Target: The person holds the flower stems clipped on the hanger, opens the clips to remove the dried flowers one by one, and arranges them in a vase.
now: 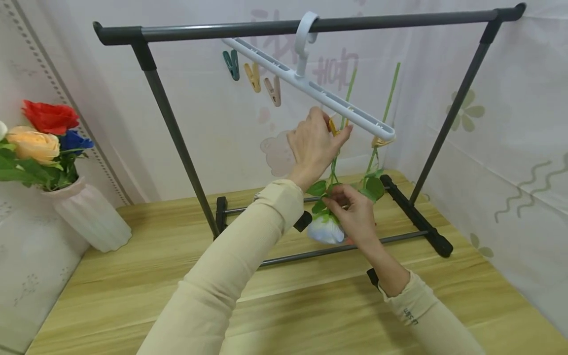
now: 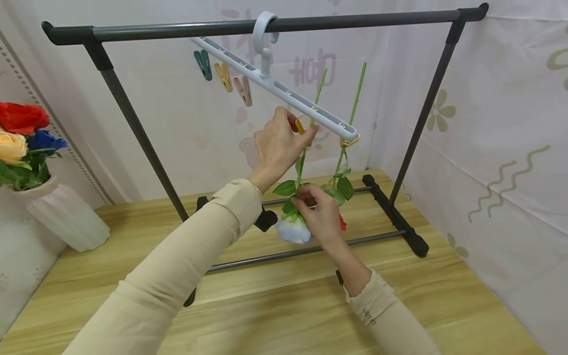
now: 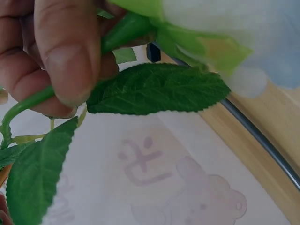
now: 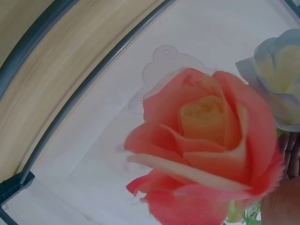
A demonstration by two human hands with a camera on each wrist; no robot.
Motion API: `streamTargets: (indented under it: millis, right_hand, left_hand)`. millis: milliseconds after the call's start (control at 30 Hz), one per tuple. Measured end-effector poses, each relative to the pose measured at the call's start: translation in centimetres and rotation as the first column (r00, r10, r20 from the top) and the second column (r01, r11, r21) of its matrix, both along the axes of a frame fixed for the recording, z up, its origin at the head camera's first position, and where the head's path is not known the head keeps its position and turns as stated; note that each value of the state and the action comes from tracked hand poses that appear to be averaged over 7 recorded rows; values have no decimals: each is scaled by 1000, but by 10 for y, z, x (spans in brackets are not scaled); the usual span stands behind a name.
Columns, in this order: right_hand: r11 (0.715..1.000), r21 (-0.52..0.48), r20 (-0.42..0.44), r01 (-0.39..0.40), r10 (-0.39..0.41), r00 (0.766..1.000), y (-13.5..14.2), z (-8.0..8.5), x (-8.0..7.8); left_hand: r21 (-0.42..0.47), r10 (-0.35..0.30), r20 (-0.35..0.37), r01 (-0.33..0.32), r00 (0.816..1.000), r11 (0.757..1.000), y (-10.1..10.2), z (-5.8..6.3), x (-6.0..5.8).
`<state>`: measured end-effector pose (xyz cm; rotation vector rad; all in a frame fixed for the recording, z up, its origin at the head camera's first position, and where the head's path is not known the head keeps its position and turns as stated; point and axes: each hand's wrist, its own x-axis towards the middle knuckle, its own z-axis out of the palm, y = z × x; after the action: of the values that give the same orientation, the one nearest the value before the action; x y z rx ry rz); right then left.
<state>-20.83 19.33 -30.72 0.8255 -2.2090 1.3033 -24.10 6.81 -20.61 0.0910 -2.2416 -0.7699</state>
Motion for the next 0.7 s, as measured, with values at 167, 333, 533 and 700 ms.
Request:
streamTargets:
  millis: [167,333,533,700]
  right_hand:
    - [1000,-14,4,-12,12,1000,0,0,1]
    - [1000,-5,21,0,0,1000,1,-1,0]
    - [1000,11,32,22,-23,999,3,-2,-1]
    - [999,23,72,38,-40,997,7,-3,-1]
  left_hand:
    - [12,-9,-47,10,999,1000,-2,0,1]
    - [-3,-37,-144,37,989,999,-1,-2,2]
    - [-3,-63,-195,64,979,998,2,-3,2]
    - [-4,-90,-201,91,975,996,1,-2,2]
